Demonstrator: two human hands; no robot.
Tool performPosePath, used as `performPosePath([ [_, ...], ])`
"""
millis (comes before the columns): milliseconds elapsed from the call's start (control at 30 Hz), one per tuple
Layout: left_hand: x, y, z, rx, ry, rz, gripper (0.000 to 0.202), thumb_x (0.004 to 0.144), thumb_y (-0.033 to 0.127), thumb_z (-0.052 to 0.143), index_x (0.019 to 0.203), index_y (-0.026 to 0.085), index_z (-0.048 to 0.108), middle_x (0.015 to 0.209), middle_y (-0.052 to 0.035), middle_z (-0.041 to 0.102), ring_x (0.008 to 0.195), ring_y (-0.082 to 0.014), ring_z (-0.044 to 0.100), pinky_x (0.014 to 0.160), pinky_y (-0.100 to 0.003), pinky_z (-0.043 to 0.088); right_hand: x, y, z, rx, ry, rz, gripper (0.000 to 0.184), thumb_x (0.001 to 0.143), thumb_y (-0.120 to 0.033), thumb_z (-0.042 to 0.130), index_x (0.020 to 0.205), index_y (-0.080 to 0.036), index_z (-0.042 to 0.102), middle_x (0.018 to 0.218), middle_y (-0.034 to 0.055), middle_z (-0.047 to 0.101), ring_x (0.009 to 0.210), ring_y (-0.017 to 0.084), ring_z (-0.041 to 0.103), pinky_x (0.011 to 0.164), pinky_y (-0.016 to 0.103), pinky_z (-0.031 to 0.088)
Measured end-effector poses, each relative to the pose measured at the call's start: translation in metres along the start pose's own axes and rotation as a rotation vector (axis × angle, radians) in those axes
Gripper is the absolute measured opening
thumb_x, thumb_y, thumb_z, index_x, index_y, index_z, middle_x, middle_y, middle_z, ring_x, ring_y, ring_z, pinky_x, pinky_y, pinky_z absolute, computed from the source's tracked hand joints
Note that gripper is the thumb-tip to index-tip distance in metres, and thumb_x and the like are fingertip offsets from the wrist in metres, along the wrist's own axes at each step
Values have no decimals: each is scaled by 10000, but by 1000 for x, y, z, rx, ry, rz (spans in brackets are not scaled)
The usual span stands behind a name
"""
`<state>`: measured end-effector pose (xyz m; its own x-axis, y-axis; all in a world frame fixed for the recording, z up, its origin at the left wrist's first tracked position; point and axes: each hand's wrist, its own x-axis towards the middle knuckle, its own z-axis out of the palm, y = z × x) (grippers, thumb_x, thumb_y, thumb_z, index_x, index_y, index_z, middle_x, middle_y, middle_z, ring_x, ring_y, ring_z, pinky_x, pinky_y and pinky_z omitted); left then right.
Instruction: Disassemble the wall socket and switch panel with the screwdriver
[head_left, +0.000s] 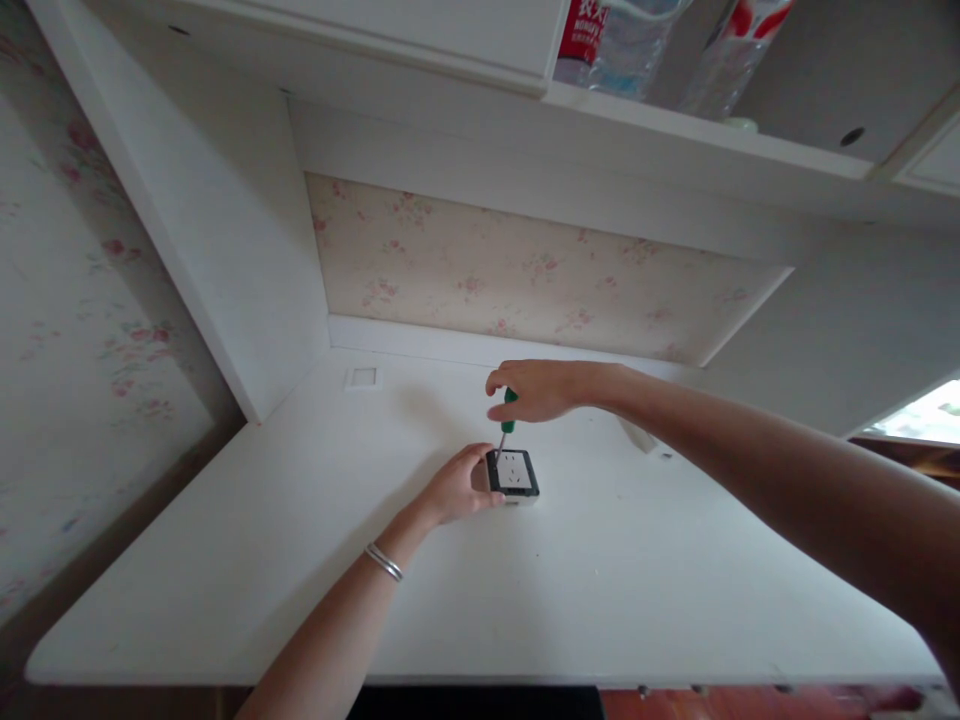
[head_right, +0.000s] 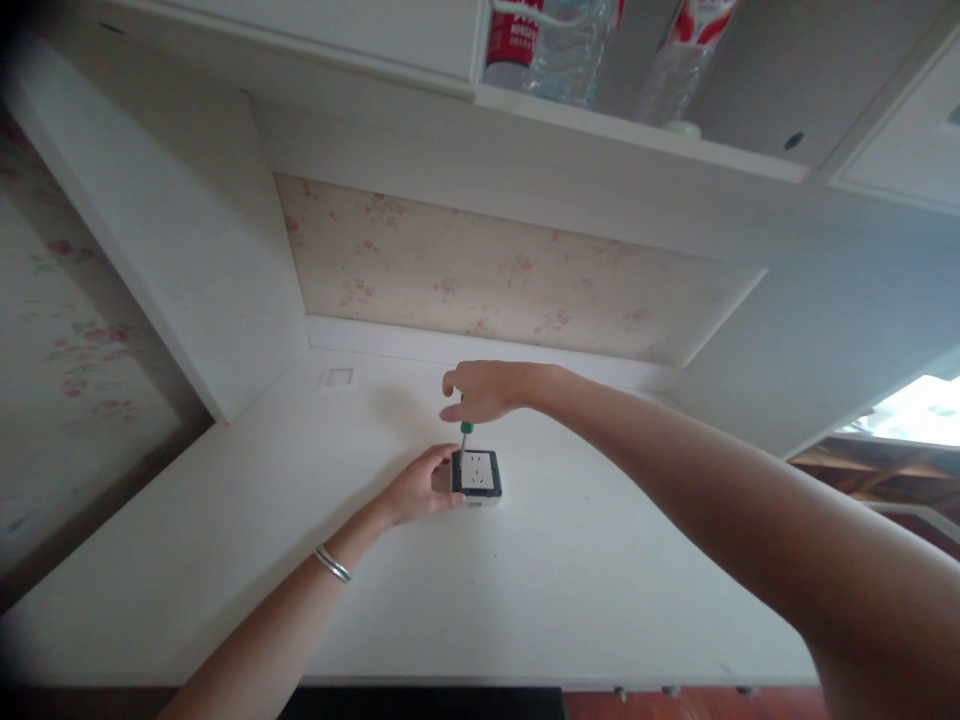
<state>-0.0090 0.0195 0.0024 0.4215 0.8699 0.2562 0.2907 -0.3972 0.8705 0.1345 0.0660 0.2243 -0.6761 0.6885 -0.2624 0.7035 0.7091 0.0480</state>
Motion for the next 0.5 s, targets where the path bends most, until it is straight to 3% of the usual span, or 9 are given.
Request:
performPosePath([
  [67,0,0,0,3,4,-1,747,638,331,773,1300,214,447,1343,-98,467,1209,-274,471,1061,-407,341,0,0,1,-52,20,38,321,851,-339,442,1063,-162,607,1028,128,653,889,231,605,714,299,426],
  [167,1,-1,1,16,10,10,749,630,320,776,1294,199,452,1326,-102,478,1196,-271,480,1057,-403,348,0,0,1,-39,33,-77,305,785,-193,497,1070,-159,600,1073,125,636,928,213,591,744,272,421],
  [267,1,-3,1,19,11,25,737,638,327,772,1290,197,455,1325,-102,479,1193,-266,482,1054,-396,354,-1,-3,-1,-9,59,-100,354,745,-297,592,1079,-177,585,1078,113,633,898,208,593,714,260,423],
  [367,1,-3,1,10,21,23,740,635,325,776,1289,207,453,1326,-96,479,1191,-262,484,1054,-397,354,-1,-6,-3,-65,54,11,325,829,-435,485,979,-177,614,931,114,672,801,219,606,646,289,406],
  [433,1,-3,2,3,19,23,746,636,322,776,1296,212,447,1330,-94,476,1189,-262,486,1055,-399,352,-1,-6,-3,-65,38,20,285,850,-355,450,1016,-181,602,923,107,677,786,213,609,628,290,397],
  [500,1,-3,2,-8,13,24,743,640,317,773,1298,212,446,1333,-97,471,1186,-264,488,1055,-401,351,-1,-5,-2,-24,22,-16,356,779,-275,537,1126,-198,552,1026,98,656,832,207,608,627,274,403],
])
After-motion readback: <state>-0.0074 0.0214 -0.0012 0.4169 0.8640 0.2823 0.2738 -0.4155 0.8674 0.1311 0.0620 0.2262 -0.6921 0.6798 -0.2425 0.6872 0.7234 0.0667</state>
